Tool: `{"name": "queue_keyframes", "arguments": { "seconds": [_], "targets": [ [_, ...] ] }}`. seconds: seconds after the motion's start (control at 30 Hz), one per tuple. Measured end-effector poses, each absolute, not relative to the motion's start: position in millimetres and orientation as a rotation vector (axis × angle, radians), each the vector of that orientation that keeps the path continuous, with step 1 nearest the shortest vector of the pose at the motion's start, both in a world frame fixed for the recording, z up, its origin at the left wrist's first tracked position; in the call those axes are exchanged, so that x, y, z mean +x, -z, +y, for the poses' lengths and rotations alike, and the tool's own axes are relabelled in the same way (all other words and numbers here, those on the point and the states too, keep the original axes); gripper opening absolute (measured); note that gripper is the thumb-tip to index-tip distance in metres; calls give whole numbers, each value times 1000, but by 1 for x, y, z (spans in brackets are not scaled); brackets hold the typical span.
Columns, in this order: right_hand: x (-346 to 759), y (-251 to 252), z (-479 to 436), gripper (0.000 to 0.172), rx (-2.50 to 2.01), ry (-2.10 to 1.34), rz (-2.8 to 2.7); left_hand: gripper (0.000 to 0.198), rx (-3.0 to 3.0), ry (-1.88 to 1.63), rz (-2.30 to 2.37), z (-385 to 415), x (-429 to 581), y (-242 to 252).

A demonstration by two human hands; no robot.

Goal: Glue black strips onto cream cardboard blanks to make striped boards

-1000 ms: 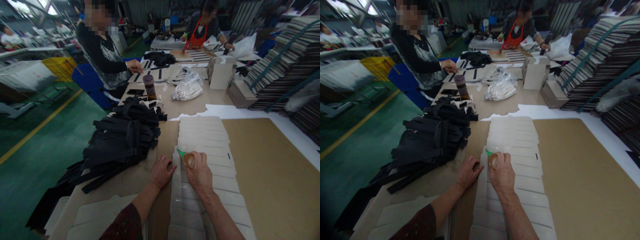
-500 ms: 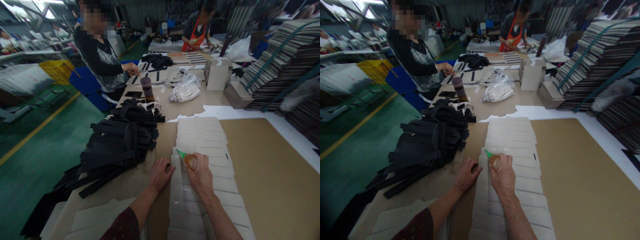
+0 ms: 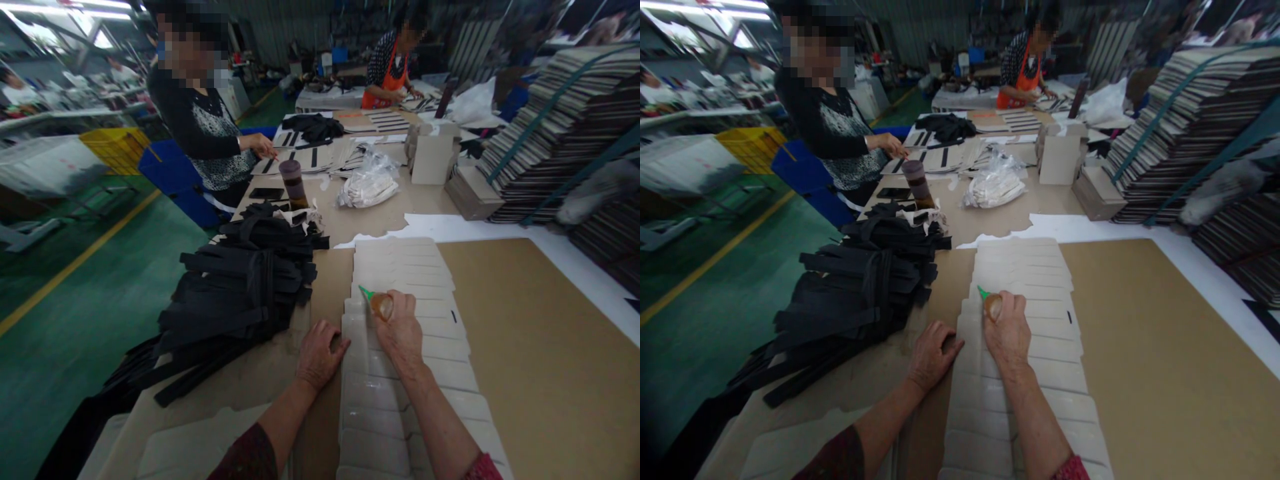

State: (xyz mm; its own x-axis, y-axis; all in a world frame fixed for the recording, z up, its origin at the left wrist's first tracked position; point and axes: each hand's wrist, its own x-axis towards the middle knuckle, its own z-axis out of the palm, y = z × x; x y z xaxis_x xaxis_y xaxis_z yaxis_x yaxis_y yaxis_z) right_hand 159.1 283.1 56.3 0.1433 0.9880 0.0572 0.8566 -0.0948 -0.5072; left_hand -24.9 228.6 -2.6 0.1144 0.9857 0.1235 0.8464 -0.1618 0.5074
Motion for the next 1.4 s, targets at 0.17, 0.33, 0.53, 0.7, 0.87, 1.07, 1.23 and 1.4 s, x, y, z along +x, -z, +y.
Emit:
{"name": "queue_keyframes", "arguments": {
  "seconds": [0.17, 0.33, 0.53, 0.7, 0.87, 1.07, 1.23, 1.4],
  "targets": [
    [161, -58, 282, 33, -2024, -360, -1743, 23, 2091, -633, 1799, 229, -25, 4],
    [159, -61, 281, 34, -1992, -387, -1793, 24, 2103, -652, 1790, 229, -26, 6],
    [185, -60, 279, 33, -2113, -316, -1714, 19, 2108, -681, 1786, 230, -26, 4],
    [185, -58, 282, 34, -2115, -321, -1718, 21, 2114, -690, 1781, 231, -27, 7],
    [189, -59, 283, 31, -2097, -331, -1722, 20, 2122, -693, 1776, 231, -27, 8],
    [190, -61, 282, 32, -2119, -332, -1681, 18, 2118, -691, 1770, 231, -28, 7],
    [178, -61, 281, 34, -2059, -386, -1757, 20, 2119, -673, 1765, 232, -29, 8],
    [202, -61, 278, 33, -2169, -319, -1661, 18, 2119, -679, 1760, 232, -28, 8]
  ]
}}
